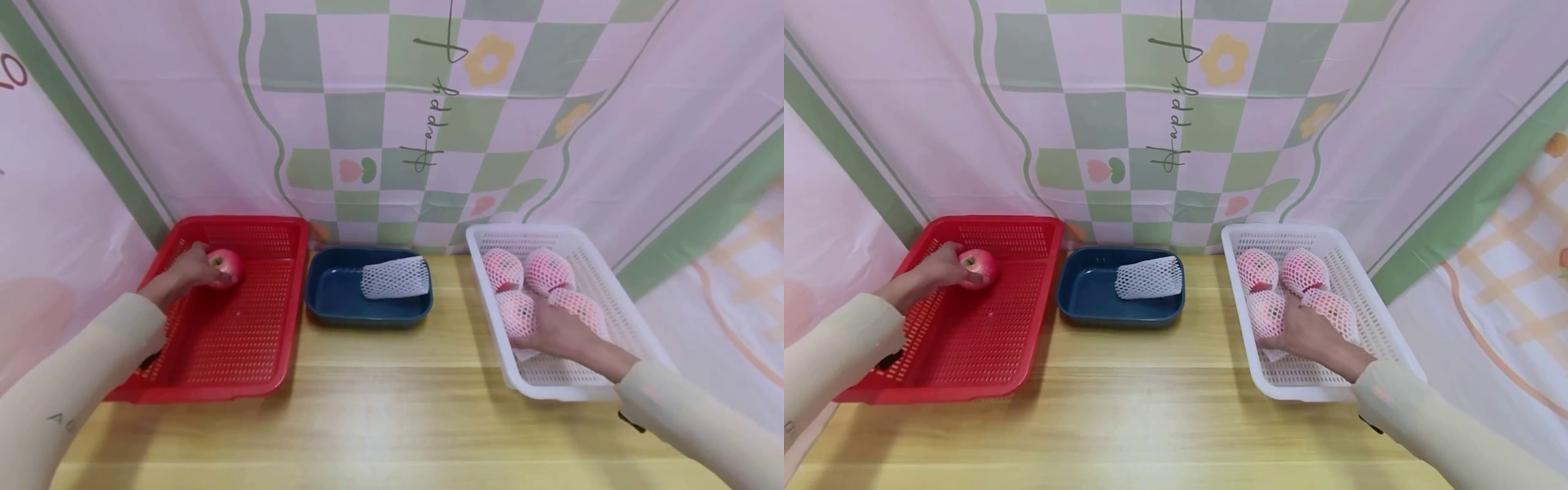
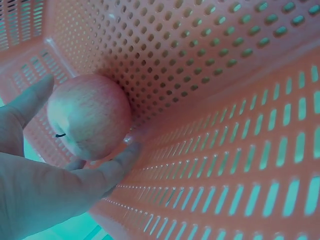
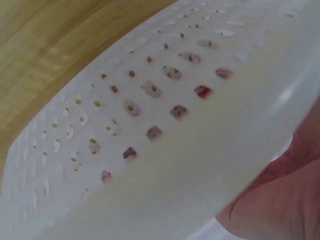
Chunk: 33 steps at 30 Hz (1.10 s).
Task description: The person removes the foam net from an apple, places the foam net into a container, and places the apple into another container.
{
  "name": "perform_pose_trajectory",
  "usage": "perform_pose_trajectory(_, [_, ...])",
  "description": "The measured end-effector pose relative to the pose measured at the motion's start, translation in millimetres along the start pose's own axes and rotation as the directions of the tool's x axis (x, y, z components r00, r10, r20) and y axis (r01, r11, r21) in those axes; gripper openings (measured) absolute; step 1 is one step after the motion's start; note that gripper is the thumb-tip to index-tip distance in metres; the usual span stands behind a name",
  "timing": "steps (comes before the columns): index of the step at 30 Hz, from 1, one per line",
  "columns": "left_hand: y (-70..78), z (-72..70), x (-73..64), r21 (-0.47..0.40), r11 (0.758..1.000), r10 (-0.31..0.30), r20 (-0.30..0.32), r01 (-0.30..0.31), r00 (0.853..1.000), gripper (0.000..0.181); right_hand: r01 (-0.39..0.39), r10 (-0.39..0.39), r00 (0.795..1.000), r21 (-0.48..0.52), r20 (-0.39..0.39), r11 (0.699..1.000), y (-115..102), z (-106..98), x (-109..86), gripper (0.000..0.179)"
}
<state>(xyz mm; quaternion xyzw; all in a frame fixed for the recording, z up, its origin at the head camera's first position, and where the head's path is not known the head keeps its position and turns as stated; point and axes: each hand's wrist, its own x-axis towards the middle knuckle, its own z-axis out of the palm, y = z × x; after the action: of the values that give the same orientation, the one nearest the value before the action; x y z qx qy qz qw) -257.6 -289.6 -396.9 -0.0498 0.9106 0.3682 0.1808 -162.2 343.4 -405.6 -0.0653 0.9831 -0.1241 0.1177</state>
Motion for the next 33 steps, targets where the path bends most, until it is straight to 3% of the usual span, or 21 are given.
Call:
perform_pose_trajectory(6, [-2.9, 2.0, -3.2, 0.002, 0.999, 0.035, -0.014, -0.035, 0.999, 0.094, 0.027, -0.027, 1.0, 0.021, 0.007, 0.999, 1, 3, 8.6, 0.125])
perform_pose_trajectory(12, [-1.6, 9.0, -6.0, 0.038, 0.996, 0.083, -0.073, -0.08, 0.994, 0.092, 0.025, -0.025, 1.0, 0.034, -0.001, 0.999, -1, 6, 16.1, 0.131])
perform_pose_trajectory(24, [6.1, 13.1, -8.5, 0.112, 0.992, 0.072, -0.116, -0.059, 0.991, 0.1, -0.043, 0.045, 0.997, 0.037, -0.06, 0.998, 1, 11, 18.1, 0.129])
perform_pose_trajectory(33, [8.3, 13.3, -12.9, 0.143, 0.988, 0.081, -0.162, -0.058, 0.984, 0.1, -0.018, 0.023, 0.998, 0.075, -0.064, 0.997, 2, -4, 10.8, 0.122])
